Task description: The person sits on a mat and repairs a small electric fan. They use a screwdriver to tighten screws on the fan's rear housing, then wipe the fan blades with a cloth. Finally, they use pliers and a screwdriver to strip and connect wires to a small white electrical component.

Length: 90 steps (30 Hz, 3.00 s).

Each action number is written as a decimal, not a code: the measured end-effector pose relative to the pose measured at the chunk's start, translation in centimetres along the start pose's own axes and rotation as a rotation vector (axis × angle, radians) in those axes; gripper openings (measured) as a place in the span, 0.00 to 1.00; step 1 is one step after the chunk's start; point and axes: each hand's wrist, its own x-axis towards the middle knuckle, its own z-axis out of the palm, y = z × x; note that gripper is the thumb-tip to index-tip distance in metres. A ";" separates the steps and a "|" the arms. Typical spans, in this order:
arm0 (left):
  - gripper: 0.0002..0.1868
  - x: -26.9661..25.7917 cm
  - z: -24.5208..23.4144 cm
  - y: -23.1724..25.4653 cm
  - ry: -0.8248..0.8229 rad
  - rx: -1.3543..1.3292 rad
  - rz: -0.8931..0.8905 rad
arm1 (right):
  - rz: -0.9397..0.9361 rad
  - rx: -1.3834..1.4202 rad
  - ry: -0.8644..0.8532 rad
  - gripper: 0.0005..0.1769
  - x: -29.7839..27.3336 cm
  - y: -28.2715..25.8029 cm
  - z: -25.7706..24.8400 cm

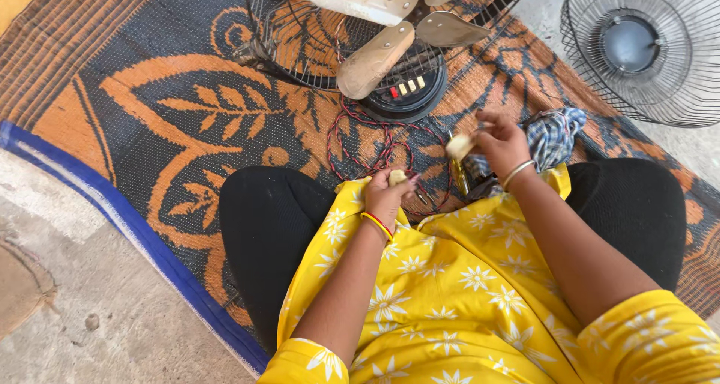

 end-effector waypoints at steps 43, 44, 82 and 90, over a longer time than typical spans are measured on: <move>0.28 -3.8 0.4 5.3 -0.148 -0.321 -0.177 | -0.138 -1.129 -0.260 0.16 -5.2 4.0 8.2; 0.29 -4.0 0.3 5.3 -0.155 -0.317 -0.177 | -0.139 -1.139 -0.267 0.15 -4.9 4.3 8.3; 0.18 -5.6 0.1 2.3 -0.228 -0.136 -0.229 | 0.442 0.202 -0.399 0.07 -7.6 0.8 4.4; 0.17 -5.0 0.0 1.4 -0.294 -0.169 -0.280 | 0.344 0.088 -0.378 0.08 -9.2 0.2 4.2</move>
